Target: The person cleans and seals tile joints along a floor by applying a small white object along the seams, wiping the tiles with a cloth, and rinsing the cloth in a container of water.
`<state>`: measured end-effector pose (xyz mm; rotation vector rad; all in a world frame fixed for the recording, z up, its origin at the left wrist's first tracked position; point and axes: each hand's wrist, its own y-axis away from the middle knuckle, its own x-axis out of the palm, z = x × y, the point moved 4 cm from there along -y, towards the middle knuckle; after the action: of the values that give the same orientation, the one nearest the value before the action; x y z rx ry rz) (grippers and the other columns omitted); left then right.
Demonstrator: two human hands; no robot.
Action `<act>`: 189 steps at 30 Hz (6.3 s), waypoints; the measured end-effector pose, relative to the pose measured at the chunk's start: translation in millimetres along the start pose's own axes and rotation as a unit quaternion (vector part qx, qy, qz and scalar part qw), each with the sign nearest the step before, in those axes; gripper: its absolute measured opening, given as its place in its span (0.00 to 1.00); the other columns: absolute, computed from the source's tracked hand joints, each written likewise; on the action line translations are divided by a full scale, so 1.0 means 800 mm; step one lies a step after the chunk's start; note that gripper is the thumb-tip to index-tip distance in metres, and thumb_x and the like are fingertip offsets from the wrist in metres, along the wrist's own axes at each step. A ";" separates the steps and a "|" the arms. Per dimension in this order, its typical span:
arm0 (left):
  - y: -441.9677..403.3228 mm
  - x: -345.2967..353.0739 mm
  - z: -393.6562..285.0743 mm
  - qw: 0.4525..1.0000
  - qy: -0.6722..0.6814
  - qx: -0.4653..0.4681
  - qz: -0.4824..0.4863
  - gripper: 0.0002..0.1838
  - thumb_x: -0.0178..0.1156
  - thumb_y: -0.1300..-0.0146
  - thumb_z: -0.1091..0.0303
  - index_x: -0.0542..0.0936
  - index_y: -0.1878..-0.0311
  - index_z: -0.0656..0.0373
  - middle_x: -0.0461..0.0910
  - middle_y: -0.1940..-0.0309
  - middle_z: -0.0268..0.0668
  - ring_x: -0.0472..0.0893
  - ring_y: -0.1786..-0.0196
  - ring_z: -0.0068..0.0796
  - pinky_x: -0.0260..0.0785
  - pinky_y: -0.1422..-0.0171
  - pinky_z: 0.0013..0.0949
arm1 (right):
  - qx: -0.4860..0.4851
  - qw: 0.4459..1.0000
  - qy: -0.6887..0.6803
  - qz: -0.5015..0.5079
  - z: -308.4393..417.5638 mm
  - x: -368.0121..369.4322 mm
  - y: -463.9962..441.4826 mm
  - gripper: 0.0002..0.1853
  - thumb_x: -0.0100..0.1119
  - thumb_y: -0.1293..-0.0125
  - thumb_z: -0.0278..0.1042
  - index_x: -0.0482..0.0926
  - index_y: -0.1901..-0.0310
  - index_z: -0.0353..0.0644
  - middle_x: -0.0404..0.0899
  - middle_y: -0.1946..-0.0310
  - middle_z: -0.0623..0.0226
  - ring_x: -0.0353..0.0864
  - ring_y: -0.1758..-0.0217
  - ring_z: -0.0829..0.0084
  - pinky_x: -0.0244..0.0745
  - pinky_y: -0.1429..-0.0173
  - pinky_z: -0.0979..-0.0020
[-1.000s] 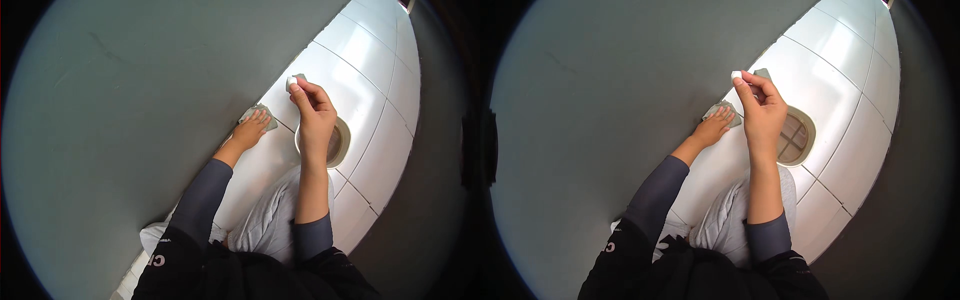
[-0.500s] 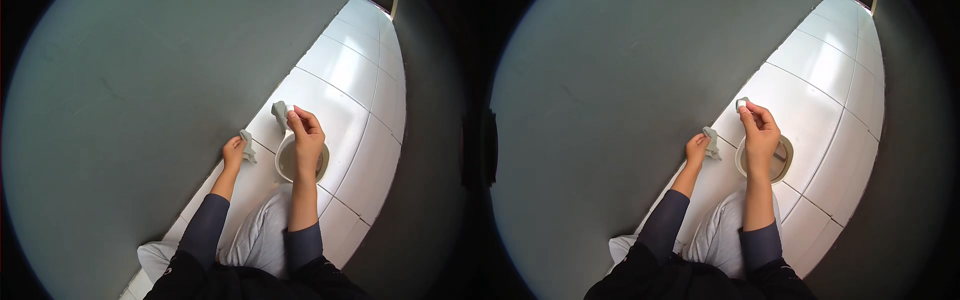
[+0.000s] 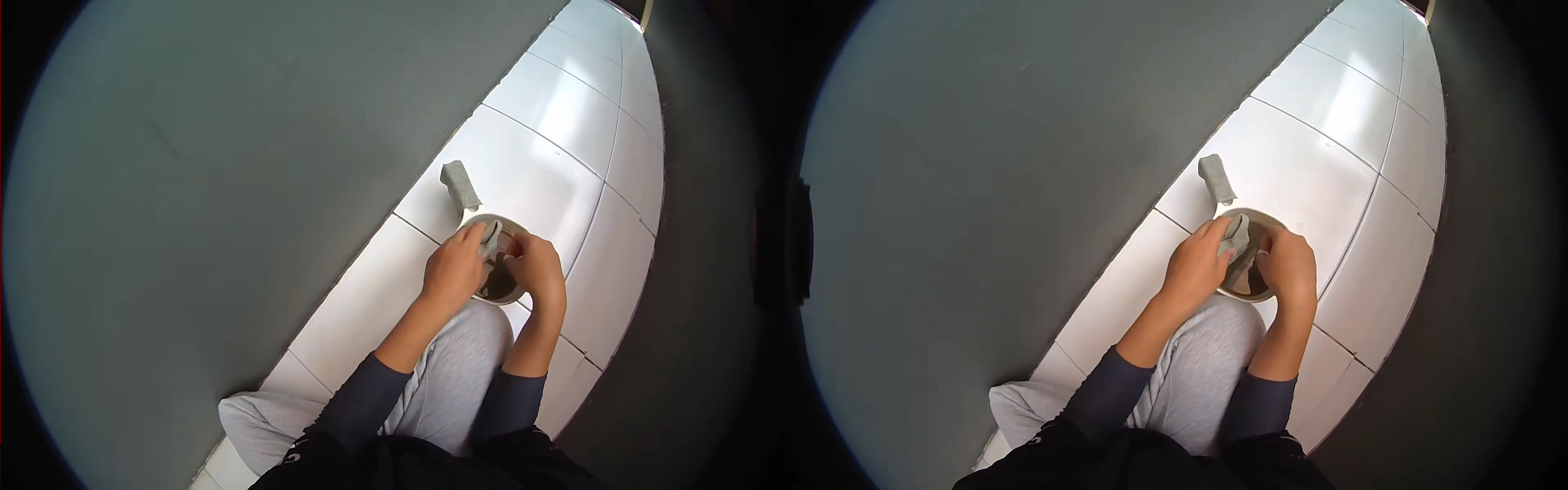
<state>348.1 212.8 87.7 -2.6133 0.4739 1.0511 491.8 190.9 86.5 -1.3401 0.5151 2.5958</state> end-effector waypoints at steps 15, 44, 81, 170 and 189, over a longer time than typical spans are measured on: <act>-0.012 0.093 0.033 0.969 -0.174 -0.105 0.141 0.06 0.55 0.42 0.71 0.76 0.62 0.61 0.83 0.67 0.46 0.84 0.62 0.42 0.77 0.63 0.40 | -0.052 0.988 0.086 0.118 -0.016 0.058 -0.019 0.11 0.56 0.54 0.19 0.82 0.66 0.38 0.81 0.65 0.49 0.80 0.56 0.52 0.73 0.50 0.59; -0.006 0.072 0.033 1.000 0.014 0.007 -0.001 0.27 0.52 0.43 0.79 0.70 0.38 0.53 0.72 0.58 0.52 0.78 0.58 0.51 0.73 0.53 0.43 | 0.075 0.991 -0.060 0.088 -0.012 0.035 -0.014 0.12 0.61 0.49 0.26 0.81 0.61 0.34 0.83 0.70 0.53 0.83 0.75 0.64 0.78 0.67 0.67; -0.007 0.055 0.019 0.996 0.044 0.028 -0.072 0.19 0.57 0.38 0.55 0.73 0.77 0.61 0.76 0.81 0.47 0.77 0.75 0.50 0.69 0.70 0.46 | 0.050 0.998 -0.040 0.029 -0.023 0.038 -0.021 0.14 0.60 0.48 0.32 0.82 0.60 0.39 0.82 0.64 0.49 0.81 0.57 0.52 0.75 0.54 0.60; -0.014 0.072 0.223 0.958 -0.260 0.090 0.086 0.32 0.39 0.30 0.54 0.51 0.28 0.60 0.46 0.26 0.40 0.45 0.24 0.37 0.38 0.23 0.40 | 0.043 0.992 -0.085 0.083 -0.020 0.042 -0.021 0.11 0.66 0.48 0.25 0.77 0.63 0.35 0.77 0.77 0.66 0.76 0.78 0.77 0.73 0.74 0.75; 0.085 0.006 0.263 0.957 -0.262 -0.023 0.119 0.33 0.38 0.30 0.54 0.47 0.27 0.58 0.41 0.25 0.37 0.41 0.23 0.34 0.39 0.24 0.42 | 0.050 0.990 -0.093 0.088 -0.019 0.040 -0.022 0.11 0.67 0.50 0.29 0.78 0.65 0.36 0.81 0.66 0.57 0.80 0.79 0.69 0.74 0.72 0.69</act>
<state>195.3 229.1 -71.0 -2.2135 0.6423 1.7774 490.2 200.9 48.6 -1.0512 0.7524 2.7561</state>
